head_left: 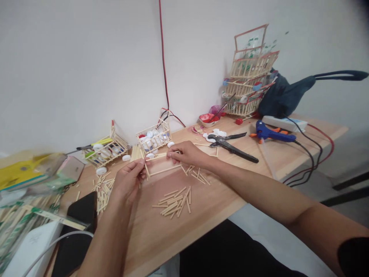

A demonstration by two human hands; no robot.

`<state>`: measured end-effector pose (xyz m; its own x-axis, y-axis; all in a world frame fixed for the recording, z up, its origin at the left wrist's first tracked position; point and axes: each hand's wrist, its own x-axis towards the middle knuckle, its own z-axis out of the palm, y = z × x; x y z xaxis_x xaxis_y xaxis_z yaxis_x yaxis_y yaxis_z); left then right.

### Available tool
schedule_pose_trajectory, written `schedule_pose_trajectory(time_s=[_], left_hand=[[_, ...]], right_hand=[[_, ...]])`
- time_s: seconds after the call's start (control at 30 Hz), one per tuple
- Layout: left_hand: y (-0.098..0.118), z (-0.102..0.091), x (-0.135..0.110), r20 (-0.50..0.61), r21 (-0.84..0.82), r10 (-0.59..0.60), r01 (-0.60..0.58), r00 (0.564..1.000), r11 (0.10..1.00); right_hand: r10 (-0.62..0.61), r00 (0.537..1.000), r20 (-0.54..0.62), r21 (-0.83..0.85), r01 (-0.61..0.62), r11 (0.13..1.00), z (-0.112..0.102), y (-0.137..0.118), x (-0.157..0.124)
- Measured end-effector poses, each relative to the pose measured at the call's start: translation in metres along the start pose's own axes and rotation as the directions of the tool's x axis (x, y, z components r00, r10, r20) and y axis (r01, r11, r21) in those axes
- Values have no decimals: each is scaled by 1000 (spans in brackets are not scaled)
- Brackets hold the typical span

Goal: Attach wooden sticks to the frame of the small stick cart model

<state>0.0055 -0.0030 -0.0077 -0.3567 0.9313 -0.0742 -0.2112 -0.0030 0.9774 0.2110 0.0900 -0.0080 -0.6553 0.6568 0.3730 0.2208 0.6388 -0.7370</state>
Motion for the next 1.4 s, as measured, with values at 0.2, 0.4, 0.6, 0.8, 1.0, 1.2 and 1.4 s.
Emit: schedule_pose_trajectory(time_s=[0.2,0.4,0.6,0.8,1.0,1.2,1.4], left_hand=[[-1,0,1,-4,4,-14,14,1000,1000],[-2,-1,2,15,-4,-29,29,999,1000],[-4,-3,4,2,-36,-51,51,999,998],[-4,-3,5,-8,-50,-62,61,998,997],[-3,-1,4,6,-7,-54,55,999,998],[-1,-1,3,36,42,-19,17,999,999],[1,0,2,31,34,-12,11,999,999]], right_hand=[[-1,1000,2,-6,1,1000,1,1,1],[11,1000,4,1,-11,1000,0,-1,0],[-1,1000,4,3,1,1000,2,1,0],[8,1000,4,6,-8,1000,3,1,0],[15,1000,2,23,-15,1000,4,1,-1],[-1,1000,0,24,1,1000,2,1,1],[19,999,27,24,-19,1000,2,0,0]])
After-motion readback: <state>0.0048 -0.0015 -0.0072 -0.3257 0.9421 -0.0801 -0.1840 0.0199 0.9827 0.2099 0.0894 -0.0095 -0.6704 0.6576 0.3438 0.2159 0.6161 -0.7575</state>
